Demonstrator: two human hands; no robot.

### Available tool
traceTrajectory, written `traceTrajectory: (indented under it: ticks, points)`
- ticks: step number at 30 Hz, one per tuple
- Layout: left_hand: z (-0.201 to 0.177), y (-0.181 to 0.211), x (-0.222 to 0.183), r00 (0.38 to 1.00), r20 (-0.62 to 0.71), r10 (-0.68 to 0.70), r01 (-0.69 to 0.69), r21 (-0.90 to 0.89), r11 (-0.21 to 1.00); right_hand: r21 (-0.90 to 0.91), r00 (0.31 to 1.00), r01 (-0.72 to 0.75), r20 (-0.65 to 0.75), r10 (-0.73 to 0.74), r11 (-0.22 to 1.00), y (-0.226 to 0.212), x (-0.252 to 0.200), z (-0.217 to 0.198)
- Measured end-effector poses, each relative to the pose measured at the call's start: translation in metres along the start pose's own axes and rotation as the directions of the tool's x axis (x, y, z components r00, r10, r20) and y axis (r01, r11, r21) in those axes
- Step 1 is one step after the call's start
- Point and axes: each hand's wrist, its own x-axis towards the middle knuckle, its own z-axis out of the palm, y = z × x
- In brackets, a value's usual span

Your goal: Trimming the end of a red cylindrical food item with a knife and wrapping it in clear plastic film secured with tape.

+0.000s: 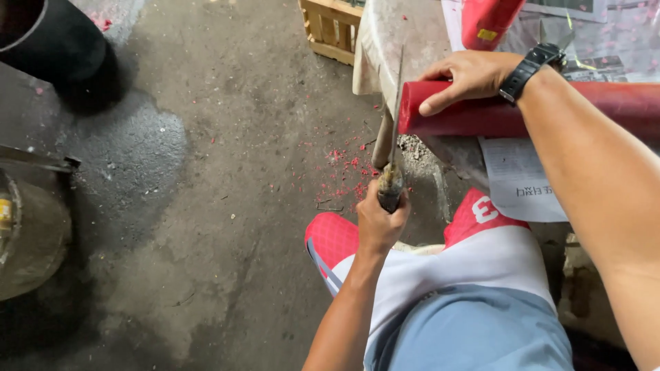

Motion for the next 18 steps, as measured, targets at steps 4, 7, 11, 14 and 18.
traceTrajectory:
  ticks: [4,7,11,14,18]
  points:
    - [0.0,-0.01,0.013,0.997,0.067,-0.042,0.038,0.062,0.997,-0.043,0.997,0.071,-0.017,-0.072,0.997,0.007,0.007,-0.001]
    - [-0.003,-0.002,0.003,0.999,0.008,0.045,-0.045,0.068,0.997,0.017,0.999,0.029,0.021,-0.029,0.999,0.006,0.005,0.001]
    - [0.0,-0.006,0.01,1.0,0.027,-0.009,0.007,0.077,0.997,-0.033,1.0,0.004,0.007,-0.003,0.999,0.01,0.011,0.001]
    - [-0.004,-0.006,0.011,0.997,0.046,-0.055,0.052,0.071,0.996,-0.016,1.0,-0.025,-0.002,0.025,1.0,0.007,0.01,-0.001]
    - [-0.007,0.007,0.005,0.996,-0.041,0.075,-0.075,0.001,0.997,0.046,1.0,-0.001,0.002,0.001,0.999,0.016,0.019,-0.002]
